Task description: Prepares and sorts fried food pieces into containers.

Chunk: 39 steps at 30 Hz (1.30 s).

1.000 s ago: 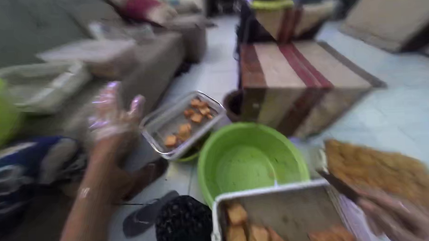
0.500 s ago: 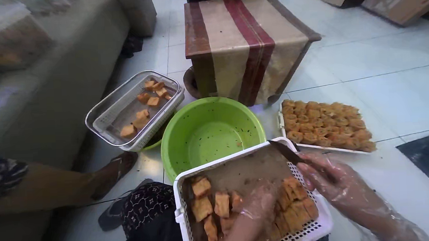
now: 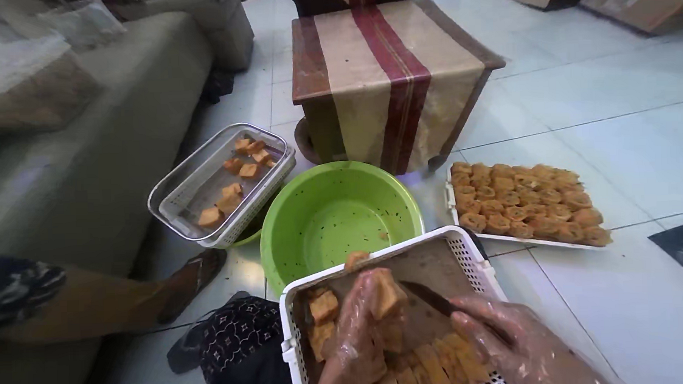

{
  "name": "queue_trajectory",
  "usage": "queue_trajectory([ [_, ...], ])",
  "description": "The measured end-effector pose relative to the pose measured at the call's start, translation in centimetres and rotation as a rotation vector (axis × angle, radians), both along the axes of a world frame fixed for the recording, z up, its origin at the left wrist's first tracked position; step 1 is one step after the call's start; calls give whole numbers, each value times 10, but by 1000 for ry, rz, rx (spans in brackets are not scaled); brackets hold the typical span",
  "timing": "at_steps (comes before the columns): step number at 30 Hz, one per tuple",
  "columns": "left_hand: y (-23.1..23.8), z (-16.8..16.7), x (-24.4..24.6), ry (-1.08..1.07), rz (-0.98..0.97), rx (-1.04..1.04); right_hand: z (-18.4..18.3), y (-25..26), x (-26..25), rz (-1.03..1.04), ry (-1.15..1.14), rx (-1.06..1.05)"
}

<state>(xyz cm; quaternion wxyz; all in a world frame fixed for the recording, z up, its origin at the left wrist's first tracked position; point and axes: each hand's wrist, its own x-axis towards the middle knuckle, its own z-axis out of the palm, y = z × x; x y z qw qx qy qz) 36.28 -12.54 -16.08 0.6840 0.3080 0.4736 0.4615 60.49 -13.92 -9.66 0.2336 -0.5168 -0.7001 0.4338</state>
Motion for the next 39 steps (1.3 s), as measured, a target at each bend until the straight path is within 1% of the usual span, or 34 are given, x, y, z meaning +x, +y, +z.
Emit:
queue_trajectory([
  [1,2,0,1,-4,68,-15,6,1,-5,37,-23,-15],
  [4,9,-3,4,127,255,-30,19,1,-17,85,-112,1],
  [6,10,-4,6,202,322,60,23,1,-21,102,-159,11],
  [10,1,-9,10,244,360,327,27,0,-25,170,-255,-60],
  [11,-2,-9,10,264,345,366,28,0,-29,181,-281,-77],
  [14,-11,-1,14,357,229,395,27,-4,-46,223,-357,-77],
  [16,-12,0,19,366,240,414,25,-6,-53,233,-362,-86],
  [18,-8,-1,18,341,261,422,23,-3,-40,254,-325,-95],
  [19,-7,-1,15,369,267,413,22,-1,-27,268,-315,-98],
  [20,-5,-2,12,456,267,398,24,0,-12,268,-319,-102],
  [21,-1,-2,7,616,238,385,28,2,5,250,-327,-105],
  [23,9,-1,1,1015,78,425,34,3,34,136,-343,-80],
  [24,14,2,3,1187,-42,446,33,3,45,71,-348,-62],
  [25,17,6,10,1270,-159,441,29,3,54,15,-354,-34],
  [27,14,10,36,1227,-303,478,19,3,62,-62,-341,16],
  [28,10,6,51,1178,-411,586,15,3,62,-83,-324,33],
  [29,8,-3,65,1127,-529,682,11,2,59,-100,-302,43],
  [30,8,-19,79,1099,-636,728,7,1,55,-111,-275,46],
  [32,13,-44,95,1048,-801,705,5,1,48,-117,-235,28],
  [33,16,-46,97,1020,-832,681,5,2,47,-119,-222,24],
  [35,24,-39,89,954,-876,568,3,1,50,-142,-201,43],
  [36,26,-34,82,907,-838,509,1,0,52,-158,-191,67],
  [38,25,-36,63,690,-566,456,-2,-1,54,-174,-156,98],
  [39,24,-37,54,526,-414,450,-1,-1,53,-165,-132,88],
])
